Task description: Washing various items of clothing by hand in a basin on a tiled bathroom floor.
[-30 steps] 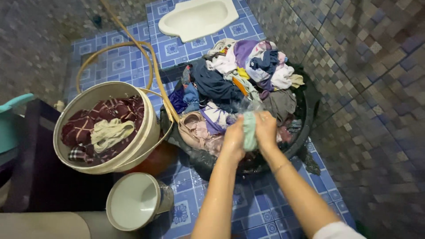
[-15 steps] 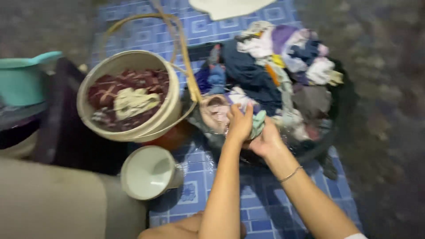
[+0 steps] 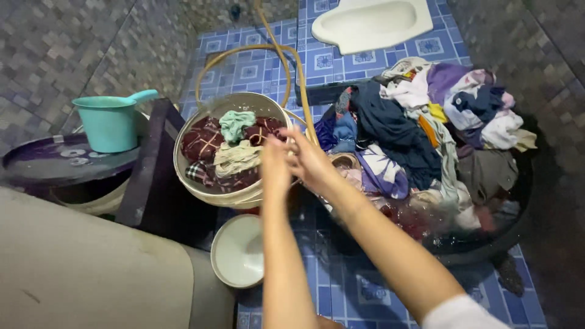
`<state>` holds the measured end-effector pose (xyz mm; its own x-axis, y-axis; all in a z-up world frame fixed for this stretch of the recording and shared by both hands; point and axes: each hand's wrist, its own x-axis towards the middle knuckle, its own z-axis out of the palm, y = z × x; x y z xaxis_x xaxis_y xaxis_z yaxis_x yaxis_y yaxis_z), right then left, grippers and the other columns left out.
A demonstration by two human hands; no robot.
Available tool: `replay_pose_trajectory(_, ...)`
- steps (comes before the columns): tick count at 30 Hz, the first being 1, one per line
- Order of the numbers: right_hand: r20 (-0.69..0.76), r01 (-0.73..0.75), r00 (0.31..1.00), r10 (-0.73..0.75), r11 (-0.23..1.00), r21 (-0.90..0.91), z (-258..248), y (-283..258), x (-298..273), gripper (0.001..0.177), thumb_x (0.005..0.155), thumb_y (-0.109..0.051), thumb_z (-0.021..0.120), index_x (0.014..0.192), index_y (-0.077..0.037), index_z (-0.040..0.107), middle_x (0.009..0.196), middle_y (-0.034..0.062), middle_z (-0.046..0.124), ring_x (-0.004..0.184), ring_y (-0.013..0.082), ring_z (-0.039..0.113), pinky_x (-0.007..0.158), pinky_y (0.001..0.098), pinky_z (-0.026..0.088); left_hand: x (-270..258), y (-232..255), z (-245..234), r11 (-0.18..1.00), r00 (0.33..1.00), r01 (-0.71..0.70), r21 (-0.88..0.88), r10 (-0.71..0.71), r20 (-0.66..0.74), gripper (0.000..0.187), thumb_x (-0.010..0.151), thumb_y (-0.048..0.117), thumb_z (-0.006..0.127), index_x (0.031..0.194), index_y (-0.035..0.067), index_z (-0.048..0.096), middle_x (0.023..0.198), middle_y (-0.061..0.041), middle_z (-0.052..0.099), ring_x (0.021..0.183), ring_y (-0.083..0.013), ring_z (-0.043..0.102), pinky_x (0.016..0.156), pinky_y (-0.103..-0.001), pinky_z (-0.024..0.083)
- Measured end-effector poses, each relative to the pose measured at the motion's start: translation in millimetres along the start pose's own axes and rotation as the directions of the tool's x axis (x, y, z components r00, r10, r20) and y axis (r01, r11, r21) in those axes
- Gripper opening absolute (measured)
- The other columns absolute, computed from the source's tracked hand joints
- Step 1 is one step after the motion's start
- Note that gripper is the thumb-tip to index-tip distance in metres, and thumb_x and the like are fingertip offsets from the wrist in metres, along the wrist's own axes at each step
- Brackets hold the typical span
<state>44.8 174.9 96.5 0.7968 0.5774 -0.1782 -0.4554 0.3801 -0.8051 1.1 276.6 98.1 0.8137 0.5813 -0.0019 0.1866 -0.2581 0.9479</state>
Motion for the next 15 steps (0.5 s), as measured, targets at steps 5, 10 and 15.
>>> replay_pose_trajectory(5, -0.053, 0.333, 0.899, -0.435, 0.757, -0.563, -111, -2, -116, 0.029, 0.102, -0.027, 0.059, 0.12, -0.004, 0.066, 0.114, 0.0083, 0.067, 0.103, 0.0212, 0.064, 0.084, 0.0369, 0.056, -51, -5, 98, 0.792, 0.79, -0.61, 0.03, 0.611, -0.049, 0.037, 0.098, 0.02, 0.058, 0.129, 0.001, 0.063, 0.119, -0.021, 0.066, 0.104, -0.0412, 0.068, 0.089, -0.049, 0.054)
replay_pose_trajectory(10, -0.461, -0.526, 0.838, -0.292, -0.205, -0.825, -211, -17, -211, 0.041, 0.083, -0.031, 0.077, 0.12, -0.016, 0.068, 0.112, 0.0147, 0.072, 0.107, 0.0371, 0.068, 0.092, 0.0498, 0.054, -124, -8, 189, 0.828, 0.696, -0.413, 0.379, 0.018, 0.717, 0.031, 0.095, 0.031, 0.064, 0.117, 0.012, 0.075, 0.111, -0.018, 0.073, 0.105, -0.038, 0.07, 0.094, -0.048, 0.054)
replay_pose_trajectory(15, -0.459, -0.521, 0.853, -0.248, -0.339, -0.784, -274, 33, -208, 0.058, 0.068, -0.036, 0.085, 0.123, -0.023, 0.071, 0.124, 0.0195, 0.065, 0.118, 0.0467, 0.057, 0.094, 0.0578, 0.049, -185, -116, 276, 0.632, 0.728, -0.569, 0.526, 0.09, 0.68, 0.045, 0.079, 0.027, 0.073, 0.122, 0.015, 0.066, 0.121, -0.016, 0.069, 0.113, -0.0401, 0.065, 0.089, -0.055, 0.051)
